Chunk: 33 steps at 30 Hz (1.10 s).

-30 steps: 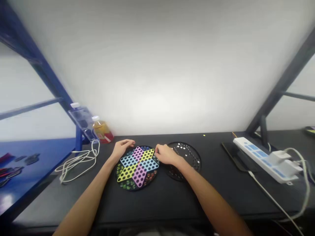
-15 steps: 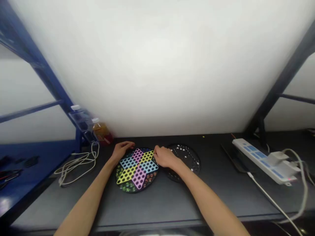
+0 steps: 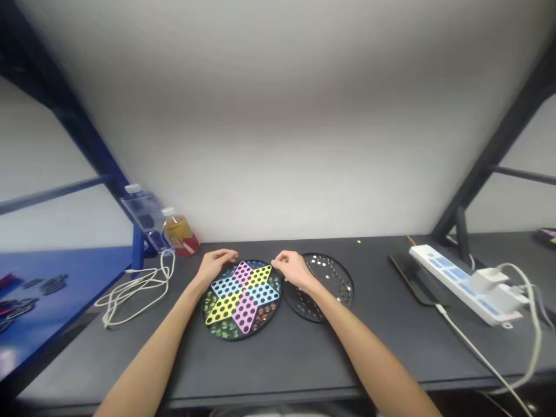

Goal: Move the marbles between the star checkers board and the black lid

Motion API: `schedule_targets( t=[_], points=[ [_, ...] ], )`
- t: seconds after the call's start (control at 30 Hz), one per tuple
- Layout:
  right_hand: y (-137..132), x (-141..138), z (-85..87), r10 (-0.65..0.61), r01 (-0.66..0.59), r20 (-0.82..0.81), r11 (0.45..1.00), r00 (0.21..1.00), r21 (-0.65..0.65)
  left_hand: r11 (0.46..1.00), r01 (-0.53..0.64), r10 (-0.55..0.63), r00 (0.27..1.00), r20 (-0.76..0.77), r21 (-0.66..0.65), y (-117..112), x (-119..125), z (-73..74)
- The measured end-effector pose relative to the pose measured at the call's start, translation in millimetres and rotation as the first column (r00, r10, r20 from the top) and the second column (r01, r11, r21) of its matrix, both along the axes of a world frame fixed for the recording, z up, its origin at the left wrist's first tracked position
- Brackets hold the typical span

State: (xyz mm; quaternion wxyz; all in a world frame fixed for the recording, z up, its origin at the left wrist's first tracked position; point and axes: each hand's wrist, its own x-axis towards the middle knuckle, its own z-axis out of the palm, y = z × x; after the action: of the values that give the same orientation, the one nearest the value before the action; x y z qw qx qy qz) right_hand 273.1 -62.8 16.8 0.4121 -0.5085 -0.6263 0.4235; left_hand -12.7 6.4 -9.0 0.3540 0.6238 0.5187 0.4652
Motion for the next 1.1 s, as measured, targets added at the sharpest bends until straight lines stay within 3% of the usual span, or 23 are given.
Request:
schedule_targets(
  t=[0.07,0.13,0.2,0.27,0.37,0.43,0.53,0.63,0.7,0.77,0.83,0.9,1.0,1.1],
  points=[
    [-5,1,1.3,-0.015,-0.045,0.315,0.982,0.949,0.182,1.000,-0.006,0.006,1.000,0.001,0.005,0,0,-0.3],
    [-9,3,3.1,0.015,-0.166,0.528,0.957,0.849,0.240,1.000,-0.001,0.001,1.000,-0.003,0.007,0,0,-0.1],
    [-10,5,4.1,0.087,-0.270,0.616,0.939,0.783,0.211,1.000,0.006,-0.006,1.000,-0.006,0.013,0,-1,0.5],
    [-9,6,3.6,0.140,-0.316,0.615,0.930,0.776,0.186,1.000,0.016,-0.016,1.000,-0.018,0.014,-1,-1,1.0],
    [-3,6,0.5,0.124,-0.219,0.426,0.959,0.896,0.181,1.000,0.015,-0.014,0.999,-0.031,0.009,-1,-1,1.1],
    [1,5,-1.4,0.104,-0.112,0.115,0.992,0.988,0.058,1.000,0.015,-0.015,0.999,-0.035,0.006,0,-1,0.7],
    [6,4,-2.9,0.077,-0.131,-0.287,0.975,0.955,-0.177,1.000,0.023,-0.022,0.999,-0.033,0.003,0,-1,0.1],
    [8,3,-4.1,0.044,-0.141,-0.389,0.964,0.920,-0.226,1.000,0.018,-0.018,0.999,-0.031,0.003,0,-1,0.4],
    [6,3,-5.1,0.020,-0.069,-0.287,0.984,0.958,-0.162,1.000,0.024,-0.024,0.999,-0.031,0.005,0,-1,1.0],
    [2,1,-5.3,0.032,-0.032,0.003,0.999,0.999,0.008,0.999,0.032,-0.032,0.999,-0.035,0.004,0,-1,1.4],
    [-4,-1,-4.1,0.054,-0.111,0.321,0.981,0.945,0.161,1.000,0.031,-0.031,0.999,-0.040,0.002,1,-1,1.3],
    [-10,-3,-2.0,0.063,-0.202,0.532,0.957,0.844,0.207,0.999,0.032,-0.032,0.998,-0.049,0.000,1,-2,1.0],
    [-17,-7,1.2,0.058,-0.233,0.654,0.955,0.755,0.184,1.000,0.031,-0.031,0.998,-0.057,0.002,2,-2,0.3],
    [-16,-9,2.0,0.050,-0.196,0.615,0.965,0.787,0.173,1.000,0.029,-0.029,0.998,-0.057,0.010,1,-2,0.6]
  ],
)
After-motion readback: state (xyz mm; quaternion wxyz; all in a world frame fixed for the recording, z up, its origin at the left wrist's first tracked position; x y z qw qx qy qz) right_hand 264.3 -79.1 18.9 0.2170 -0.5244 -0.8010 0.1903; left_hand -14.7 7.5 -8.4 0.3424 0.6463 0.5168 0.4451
